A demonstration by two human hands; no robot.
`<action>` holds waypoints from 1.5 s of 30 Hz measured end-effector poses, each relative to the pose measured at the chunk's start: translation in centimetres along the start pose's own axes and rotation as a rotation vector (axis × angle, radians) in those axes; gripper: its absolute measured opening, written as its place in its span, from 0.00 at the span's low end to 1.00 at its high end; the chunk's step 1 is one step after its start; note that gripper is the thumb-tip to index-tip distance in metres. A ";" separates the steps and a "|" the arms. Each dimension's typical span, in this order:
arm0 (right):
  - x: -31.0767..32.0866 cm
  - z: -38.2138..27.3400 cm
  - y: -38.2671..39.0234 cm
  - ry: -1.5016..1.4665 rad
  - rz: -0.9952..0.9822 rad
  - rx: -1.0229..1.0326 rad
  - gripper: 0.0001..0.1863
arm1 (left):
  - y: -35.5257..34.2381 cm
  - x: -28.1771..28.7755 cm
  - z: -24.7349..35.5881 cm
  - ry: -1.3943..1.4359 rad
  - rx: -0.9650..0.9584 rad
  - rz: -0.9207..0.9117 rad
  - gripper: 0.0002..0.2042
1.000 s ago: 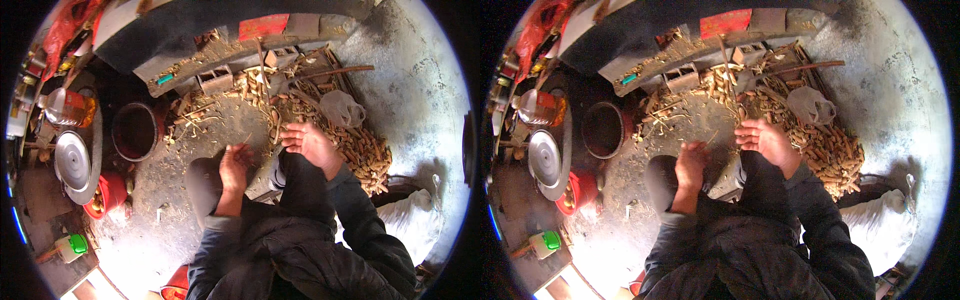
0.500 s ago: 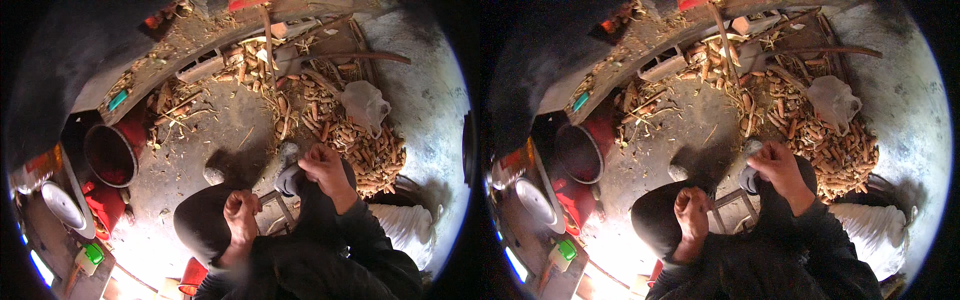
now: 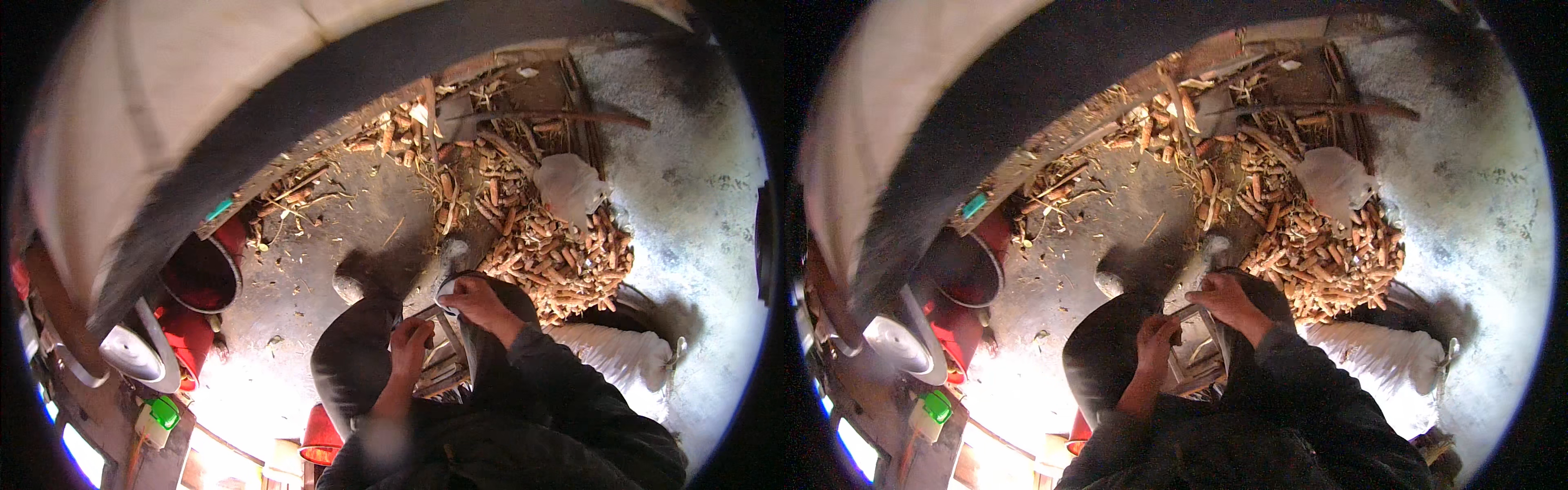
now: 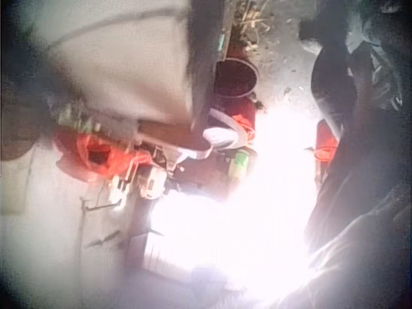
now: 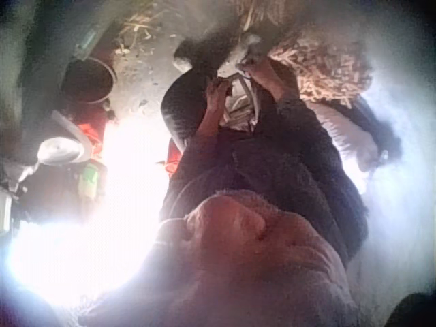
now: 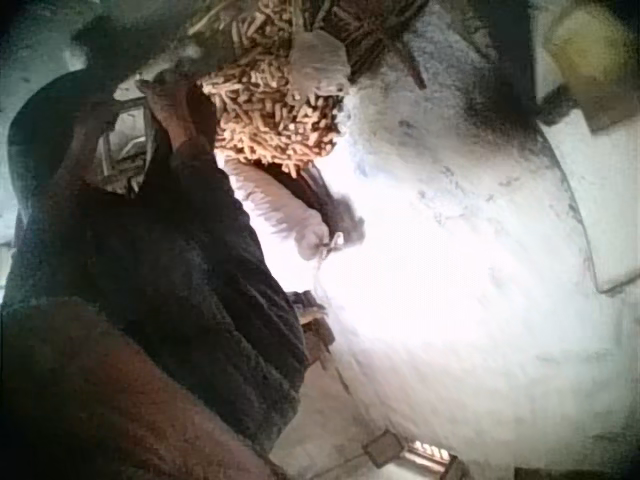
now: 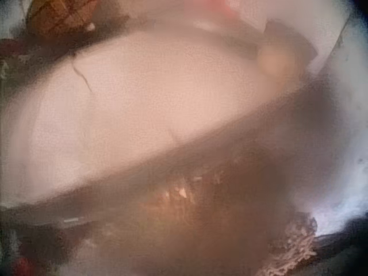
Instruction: The person tends a wood fire under a wok, then adds chopped green vegetables and sliced ginger to the hot wok and stirs them with a spatula. The person also adds a spoonful of white powder, likely salt, to the pan.
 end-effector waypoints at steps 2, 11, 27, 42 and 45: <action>-1.1 0.5 1.4 0.239 -0.043 0.088 0.24 | -0.1 0.2 -0.6 0.012 0.016 -0.041 0.06; -5.1 5.0 17.0 0.403 -0.325 0.233 0.18 | 12.3 3.4 -1.8 0.034 0.018 -0.076 0.11; -1.9 -32.2 28.6 -0.039 -0.035 0.638 0.12 | 25.8 19.7 6.8 0.171 -0.107 0.346 0.14; 6.8 -74.7 19.5 0.804 0.570 1.318 0.12 | 19.7 14.7 11.8 -0.294 -0.328 0.876 0.17; 6.0 -78.1 15.2 1.092 0.577 1.273 0.13 | 21.1 11.4 14.2 -0.026 -0.290 0.835 0.16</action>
Point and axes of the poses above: each hand's wrist, its own y-axis away from the middle knuckle, its own x-axis out of the back of the hand, z = x × y, the point moved 2 cm from there along -y, towards the middle knuckle
